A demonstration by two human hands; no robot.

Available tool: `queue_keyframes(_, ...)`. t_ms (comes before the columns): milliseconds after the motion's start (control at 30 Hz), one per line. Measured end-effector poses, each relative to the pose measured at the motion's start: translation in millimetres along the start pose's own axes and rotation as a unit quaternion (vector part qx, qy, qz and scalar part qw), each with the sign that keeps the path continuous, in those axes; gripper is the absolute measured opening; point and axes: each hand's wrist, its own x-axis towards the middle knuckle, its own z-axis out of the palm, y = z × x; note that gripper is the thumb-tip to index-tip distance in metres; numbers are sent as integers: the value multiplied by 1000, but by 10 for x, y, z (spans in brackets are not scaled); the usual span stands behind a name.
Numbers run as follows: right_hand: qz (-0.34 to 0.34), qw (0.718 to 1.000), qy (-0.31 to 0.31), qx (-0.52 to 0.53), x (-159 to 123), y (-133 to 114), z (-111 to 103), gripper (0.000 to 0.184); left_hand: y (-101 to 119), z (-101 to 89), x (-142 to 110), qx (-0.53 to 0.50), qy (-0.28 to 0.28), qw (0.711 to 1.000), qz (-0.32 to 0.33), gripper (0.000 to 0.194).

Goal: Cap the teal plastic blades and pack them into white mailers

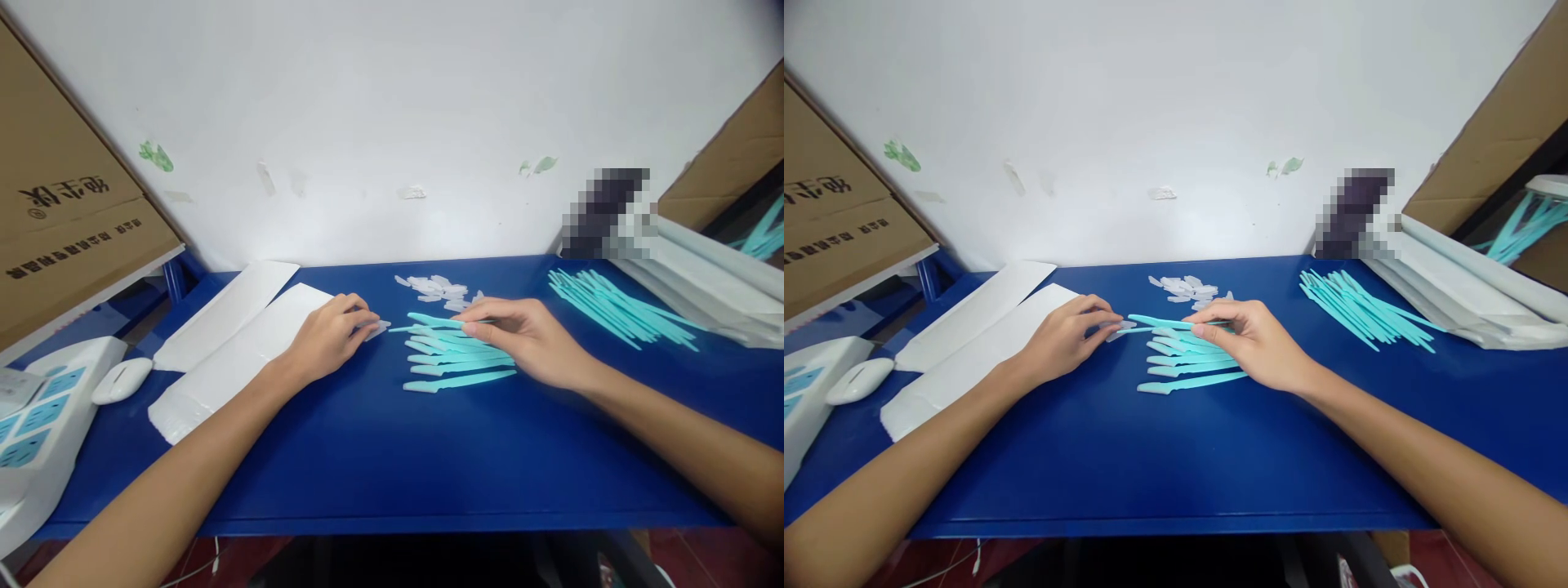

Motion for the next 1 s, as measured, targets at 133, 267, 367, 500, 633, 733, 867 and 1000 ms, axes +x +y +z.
queue_keyframes(133,29,999,26,24,21,11,7,34,-31,-83,0,-13,7,1000,4,27)
queue_keyframes(267,47,997,32,44,21,62,9,33,-14,-84,-10,-23,-39,999,5,27)
queue_keyframes(367,47,998,36,34,17,80,9,30,16,-52,-8,-29,-60,998,-3,25)
queue_keyframes(500,48,998,31,9,14,64,4,27,79,-76,14,-89,-94,992,-13,20)
queue_keyframes(633,52,999,0,6,10,48,-12,30,145,-166,23,-173,-128,976,-43,17)
queue_keyframes(733,48,999,-15,8,2,39,-23,35,155,-208,16,-183,-152,970,-42,19)
queue_keyframes(867,60,998,-33,1,-6,34,-23,36,117,-218,11,-163,-161,973,-30,23)
queue_keyframes(1000,56,998,-18,-14,-4,55,-14,31,95,-211,17,-165,-121,979,-19,21)
